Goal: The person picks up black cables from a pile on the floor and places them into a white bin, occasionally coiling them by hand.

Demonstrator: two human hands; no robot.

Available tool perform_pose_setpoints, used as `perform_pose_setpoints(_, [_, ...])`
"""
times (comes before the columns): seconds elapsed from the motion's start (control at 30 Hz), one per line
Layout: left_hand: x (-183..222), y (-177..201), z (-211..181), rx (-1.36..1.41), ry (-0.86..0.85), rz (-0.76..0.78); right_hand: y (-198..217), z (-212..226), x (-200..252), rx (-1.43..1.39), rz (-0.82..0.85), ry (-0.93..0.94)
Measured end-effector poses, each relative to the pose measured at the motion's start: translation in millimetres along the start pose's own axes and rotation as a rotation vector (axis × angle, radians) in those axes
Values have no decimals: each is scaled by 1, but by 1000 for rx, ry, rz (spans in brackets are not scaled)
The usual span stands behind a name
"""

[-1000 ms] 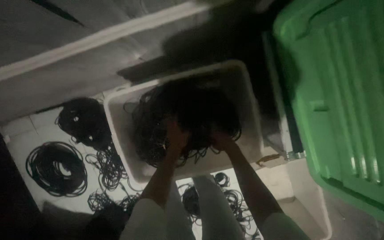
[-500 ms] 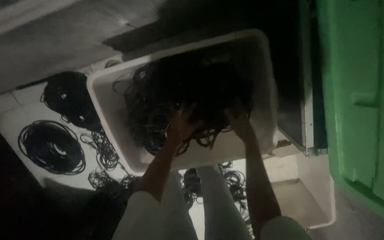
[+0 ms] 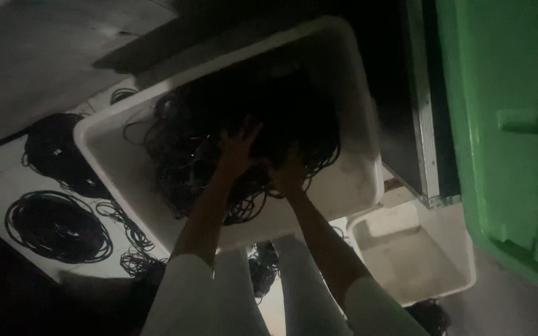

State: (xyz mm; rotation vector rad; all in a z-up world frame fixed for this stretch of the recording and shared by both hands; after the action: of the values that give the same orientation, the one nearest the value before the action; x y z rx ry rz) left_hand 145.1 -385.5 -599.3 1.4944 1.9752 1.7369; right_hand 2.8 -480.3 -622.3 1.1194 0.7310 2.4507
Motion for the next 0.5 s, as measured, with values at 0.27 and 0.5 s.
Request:
perform_pose_setpoints(0.27, [-43,-30,7,40,34,56,-29,-30,-33,-60,80,-142])
perform_pose_setpoints(0.5, [-72,-63,21,-15,112,220,-24,-38,-64,-172,130,-118])
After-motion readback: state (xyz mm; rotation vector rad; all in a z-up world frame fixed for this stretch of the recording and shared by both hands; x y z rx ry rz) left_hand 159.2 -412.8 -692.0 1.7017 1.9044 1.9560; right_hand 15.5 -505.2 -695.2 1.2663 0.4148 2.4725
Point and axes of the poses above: each hand's wrist, its own x-axis away from the middle knuckle, its own y-axis out of the back of the hand, z = x × y, the point moved 10 cm from there along -x, towards the middle knuckle, and after that the axes turned 9 degrees about -x, right-handed, at the moved point
